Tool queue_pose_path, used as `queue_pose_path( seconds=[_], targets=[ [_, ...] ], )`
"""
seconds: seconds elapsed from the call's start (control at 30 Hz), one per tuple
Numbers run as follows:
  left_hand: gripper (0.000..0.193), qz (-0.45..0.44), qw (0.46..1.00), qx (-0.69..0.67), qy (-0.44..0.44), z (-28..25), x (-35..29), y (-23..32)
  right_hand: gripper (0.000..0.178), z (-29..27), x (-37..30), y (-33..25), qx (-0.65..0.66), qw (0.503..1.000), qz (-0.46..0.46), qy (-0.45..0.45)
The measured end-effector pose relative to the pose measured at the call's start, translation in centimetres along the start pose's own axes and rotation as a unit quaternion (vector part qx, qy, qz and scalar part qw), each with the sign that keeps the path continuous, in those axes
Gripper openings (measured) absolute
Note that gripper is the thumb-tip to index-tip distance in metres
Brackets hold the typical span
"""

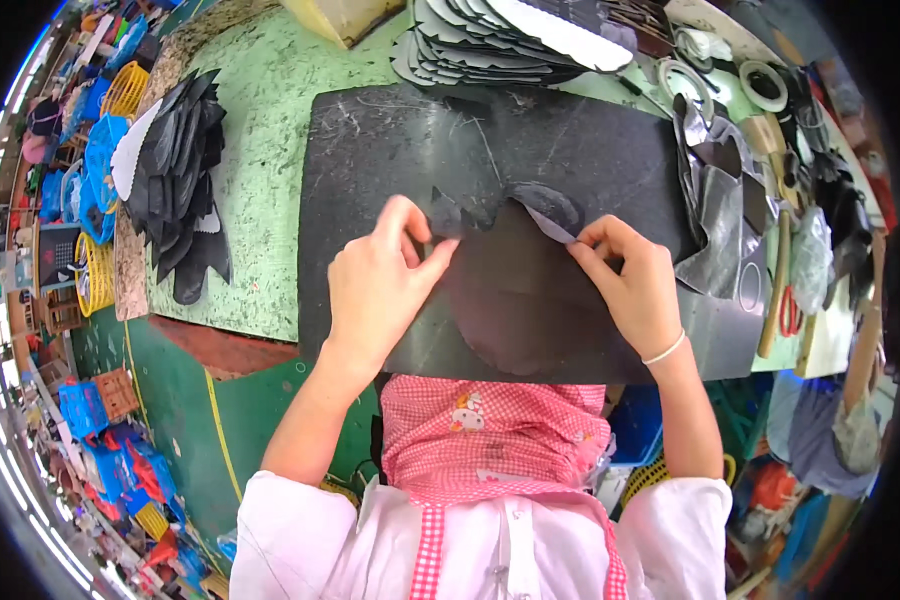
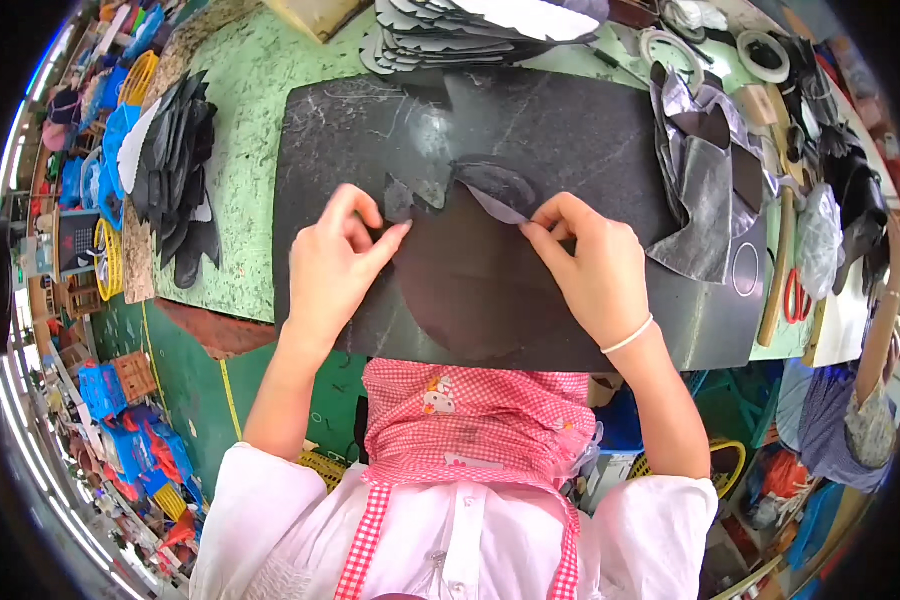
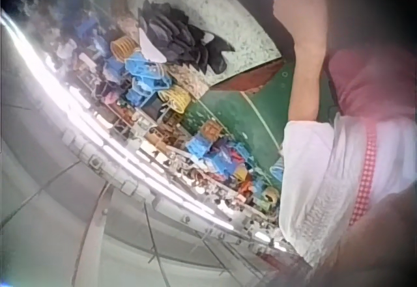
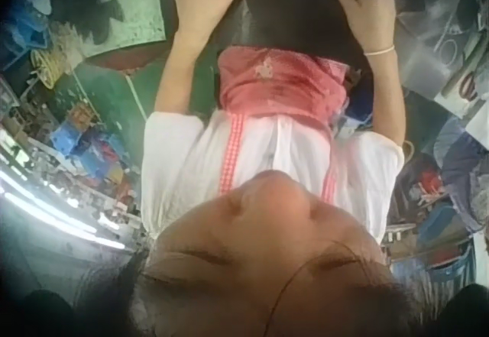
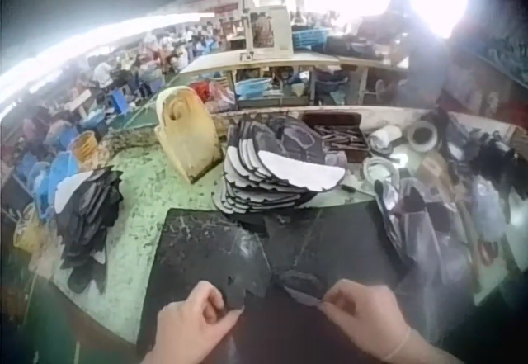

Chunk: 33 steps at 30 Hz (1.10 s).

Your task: The person peels paper and plastic backings from shoe component cutouts by hand, aligns and presses the layers together to assemble shoe parts, and stacks the assembled pieces on the workbench.

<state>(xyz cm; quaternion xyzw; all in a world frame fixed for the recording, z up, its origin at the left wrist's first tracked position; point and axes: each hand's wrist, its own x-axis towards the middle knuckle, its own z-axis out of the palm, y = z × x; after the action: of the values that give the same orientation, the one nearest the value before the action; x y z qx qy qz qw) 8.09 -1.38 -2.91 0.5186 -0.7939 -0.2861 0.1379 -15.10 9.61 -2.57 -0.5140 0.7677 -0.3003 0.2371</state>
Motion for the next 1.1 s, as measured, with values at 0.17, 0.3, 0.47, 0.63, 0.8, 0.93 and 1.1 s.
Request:
queue_pose_path(
  seconds=[0.17, 0.3, 0.47, 0.63, 0.8, 0.93, 1.1],
  targets=[
    [0.047, 0.344, 0.938, -0.046, 0.009, 3.8, -2.0, 2.5, 0.019, -0.5, 0.1, 0.2, 0.055, 0.998, -0.017, -0.024],
    [0.095, 0.348, 0.931, 0.002, -0.105, 5.7, -3.0, 3.9, 0.029, -2.5, -1.7, 1.8, 0.121, 0.989, 0.08, 0.023],
    [0.086, 0.406, 0.9, 0.112, -0.111, 4.5, -2.9, 4.3, 0.028, -2.4, -2.1, 3.0, -0.012, 0.997, 0.03, 0.075],
    [0.061, 0.484, 0.864, 0.073, -0.119, 5.3, -0.3, 1.9, 0.057, 0.0, -7.3, 2.1, -0.122, 0.964, -0.235, 0.016],
    [0.08, 0.362, 0.912, 0.178, -0.067, 3.8, 2.0, 2.4, 0.096, -2.1, -6.8, 3.4, -0.292, 0.945, -0.144, -0.034],
    [0.082, 0.372, 0.91, 0.183, -0.032, 4.8, 2.2, 1.9, 0.094, 0.7, -9.3, 0.9, -0.131, 0.94, -0.266, -0.167],
    [0.071, 0.317, 0.936, 0.15, -0.022, 4.7, 3.0, 6.7, 0.091, 1.7, -10.6, -0.1, -0.166, 0.934, -0.262, -0.176]
  ],
)
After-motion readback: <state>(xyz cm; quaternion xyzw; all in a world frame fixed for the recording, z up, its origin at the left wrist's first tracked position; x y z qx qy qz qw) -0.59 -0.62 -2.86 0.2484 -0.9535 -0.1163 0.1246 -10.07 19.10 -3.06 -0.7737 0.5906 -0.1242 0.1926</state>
